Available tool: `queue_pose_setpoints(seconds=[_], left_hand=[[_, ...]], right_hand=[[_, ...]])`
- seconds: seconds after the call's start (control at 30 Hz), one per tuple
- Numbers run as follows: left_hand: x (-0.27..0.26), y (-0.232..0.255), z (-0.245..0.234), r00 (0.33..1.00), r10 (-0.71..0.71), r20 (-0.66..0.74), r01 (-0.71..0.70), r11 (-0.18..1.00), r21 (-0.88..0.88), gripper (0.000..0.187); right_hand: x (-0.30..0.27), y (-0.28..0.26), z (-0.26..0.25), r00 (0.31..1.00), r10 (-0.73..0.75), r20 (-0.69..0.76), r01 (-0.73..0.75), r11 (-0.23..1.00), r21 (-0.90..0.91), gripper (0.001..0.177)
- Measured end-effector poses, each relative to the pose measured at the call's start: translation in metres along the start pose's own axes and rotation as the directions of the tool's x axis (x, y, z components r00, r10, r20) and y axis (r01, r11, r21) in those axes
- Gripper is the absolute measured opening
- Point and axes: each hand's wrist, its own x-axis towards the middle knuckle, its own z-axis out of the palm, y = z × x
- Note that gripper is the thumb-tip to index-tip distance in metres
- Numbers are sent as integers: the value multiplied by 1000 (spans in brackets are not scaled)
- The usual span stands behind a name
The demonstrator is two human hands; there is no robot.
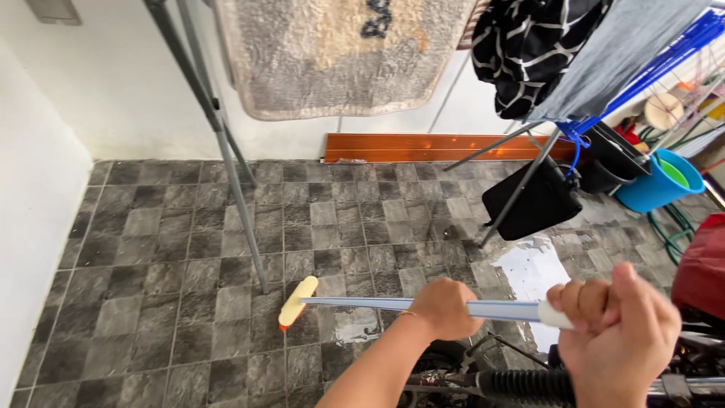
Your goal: Scrubbing the floor with a brush and water taken from an inflatable pool.
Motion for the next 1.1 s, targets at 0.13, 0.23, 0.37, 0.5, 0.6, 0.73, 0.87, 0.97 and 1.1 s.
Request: queue_pose_setpoints(seconds=[0.13, 0.23, 0.37, 0.5, 0.6, 0.73, 0.87, 0.97, 1.1], left_hand=[[1, -9, -10, 996, 59, 63, -65, 994, 83, 31], [9, -28, -28, 990, 122, 71, -126, 990, 66, 25], [36, -88, -58, 977, 146, 154, -160, 984, 80, 25], [92, -135, -103, 954, 165, 249, -204, 969, 140, 25], [129, -147, -157, 970, 153, 190, -166, 984, 57, 31], [164, -164, -212, 970, 241, -21, -241, 970, 1, 34], [162, -156, -249, 1000, 12, 5, -12, 998, -54, 38], [149, -150, -250, 996, -84, 7, 85, 994, -63, 39], [113, -130, -213, 1000, -16, -24, 13, 992, -123, 30]], right_hand=[[-6, 8, 15, 991, 7, -136, -6, 1000, 7, 54], [-7, 25, 33, 960, 27, -279, -33, 999, -16, 50], [6, 76, 63, 958, -51, -281, 48, 999, -16, 53], [65, 123, 95, 979, -40, -200, 71, 986, 154, 52], [134, 133, 145, 963, 4, -270, 22, 996, 91, 28], [203, 146, 206, 963, 49, -267, -33, 997, 67, 21], [220, 148, 240, 987, -3, -160, 20, 994, 109, 40], [209, 140, 243, 990, 2, -143, 8, 998, 65, 46], [161, 116, 204, 994, 34, -100, -39, 998, -47, 51]])
